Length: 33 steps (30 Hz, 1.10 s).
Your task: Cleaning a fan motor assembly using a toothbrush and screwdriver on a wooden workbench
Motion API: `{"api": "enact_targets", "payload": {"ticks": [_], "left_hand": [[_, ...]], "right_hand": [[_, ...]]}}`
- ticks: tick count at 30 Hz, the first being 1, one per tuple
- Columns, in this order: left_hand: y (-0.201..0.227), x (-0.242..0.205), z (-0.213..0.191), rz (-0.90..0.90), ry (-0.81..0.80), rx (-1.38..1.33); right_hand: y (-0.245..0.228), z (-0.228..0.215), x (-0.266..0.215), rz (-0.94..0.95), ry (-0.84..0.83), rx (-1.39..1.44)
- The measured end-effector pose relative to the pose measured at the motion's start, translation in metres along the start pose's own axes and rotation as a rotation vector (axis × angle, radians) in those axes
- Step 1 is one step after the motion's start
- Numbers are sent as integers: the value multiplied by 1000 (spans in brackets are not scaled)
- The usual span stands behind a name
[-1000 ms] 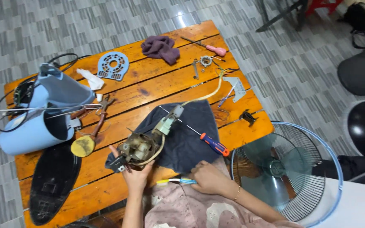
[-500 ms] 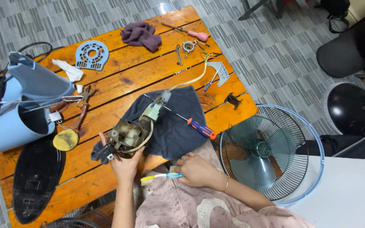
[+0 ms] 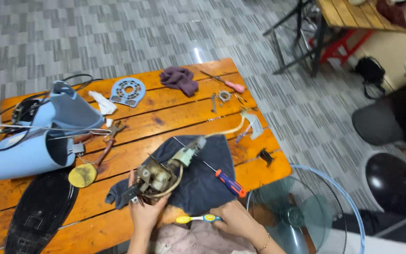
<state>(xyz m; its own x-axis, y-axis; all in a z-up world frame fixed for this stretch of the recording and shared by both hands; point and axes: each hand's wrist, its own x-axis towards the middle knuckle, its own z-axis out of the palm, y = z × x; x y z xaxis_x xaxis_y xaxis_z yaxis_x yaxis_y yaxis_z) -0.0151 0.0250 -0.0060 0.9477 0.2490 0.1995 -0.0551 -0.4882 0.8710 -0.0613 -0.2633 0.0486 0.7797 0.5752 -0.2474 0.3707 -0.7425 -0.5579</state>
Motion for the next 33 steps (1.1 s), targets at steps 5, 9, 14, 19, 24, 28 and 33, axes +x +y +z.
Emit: {"api": "enact_targets", "payload": {"ticks": [5, 9, 14, 19, 24, 28, 33], "left_hand": [[8, 6, 8, -95, -19, -226], [8, 5, 9, -35, -67, -121], [21, 1, 12, 115, -24, 41], [27, 1, 21, 207, -18, 70], [37, -3, 21, 170, -35, 58], [33, -3, 18, 160, -23, 29], [24, 1, 6, 83, -57, 32]], "right_hand": [[9, -12, 31, -169, 305, 148], [-17, -47, 33, -246, 355, 289], [-30, -59, 8, -113, 380, 61], [-34, -50, -19, 41, 489, 89], [-50, -46, -23, 130, 467, 167], [-59, -50, -21, 153, 578, 169], [-66, -56, -7, -14, 553, 158]]}}
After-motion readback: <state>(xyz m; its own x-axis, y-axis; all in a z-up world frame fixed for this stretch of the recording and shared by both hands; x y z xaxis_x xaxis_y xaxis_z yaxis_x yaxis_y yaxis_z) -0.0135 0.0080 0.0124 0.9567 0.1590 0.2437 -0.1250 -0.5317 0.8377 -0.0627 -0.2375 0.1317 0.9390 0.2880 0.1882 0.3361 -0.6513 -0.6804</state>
